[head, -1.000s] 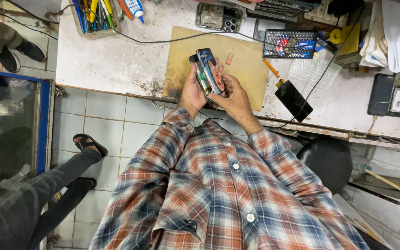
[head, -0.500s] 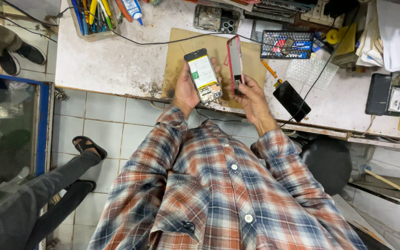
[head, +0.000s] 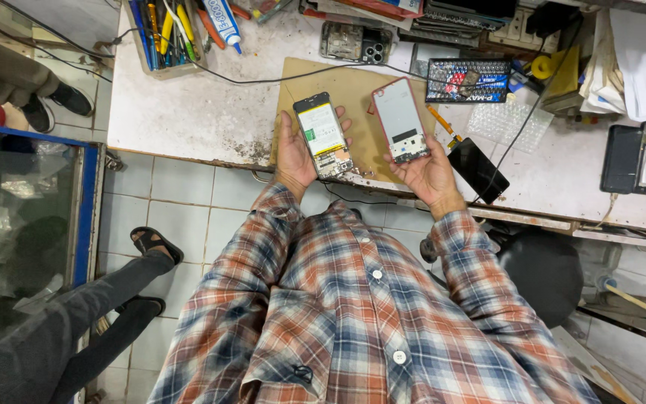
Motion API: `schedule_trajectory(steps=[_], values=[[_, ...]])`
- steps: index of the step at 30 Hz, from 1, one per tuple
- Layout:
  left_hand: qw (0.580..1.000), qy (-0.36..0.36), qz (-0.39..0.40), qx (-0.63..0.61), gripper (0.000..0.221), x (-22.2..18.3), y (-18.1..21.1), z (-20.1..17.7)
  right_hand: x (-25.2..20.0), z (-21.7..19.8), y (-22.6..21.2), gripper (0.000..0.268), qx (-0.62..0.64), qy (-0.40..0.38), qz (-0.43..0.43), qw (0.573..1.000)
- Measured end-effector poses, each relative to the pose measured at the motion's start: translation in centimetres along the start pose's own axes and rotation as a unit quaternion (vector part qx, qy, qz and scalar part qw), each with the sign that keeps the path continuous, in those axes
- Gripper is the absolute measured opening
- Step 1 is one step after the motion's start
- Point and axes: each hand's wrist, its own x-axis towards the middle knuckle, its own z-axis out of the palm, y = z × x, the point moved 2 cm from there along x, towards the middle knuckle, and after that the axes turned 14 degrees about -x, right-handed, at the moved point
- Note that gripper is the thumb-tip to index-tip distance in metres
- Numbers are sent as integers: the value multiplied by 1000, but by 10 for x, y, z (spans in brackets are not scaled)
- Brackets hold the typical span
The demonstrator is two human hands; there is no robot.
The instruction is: The person disassembles a smartphone, removes the battery, and uses a plastic pry tool to separate the screen from the frame. They then apply adhesive to the frame and reassemble the device, connecting internal components.
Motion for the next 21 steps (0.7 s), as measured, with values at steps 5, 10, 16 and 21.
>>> schedule_trajectory(steps=[5, 10, 16, 21], values=[[1000, 17, 13, -4, 100, -19, 15, 6, 53, 46, 3, 56, -67, -49, 41, 996], [999, 38, 30, -9, 104, -39, 35, 11, 117, 97, 22, 54, -48, -122, 72, 989], [999, 18, 32, 37, 110, -55, 57, 21, 179, 133, 55, 55, -107, -105, 96, 984], [999, -3, 17, 34, 110, -57, 67, 26, 190, 145, 68, 58, -176, -46, 101, 978]])
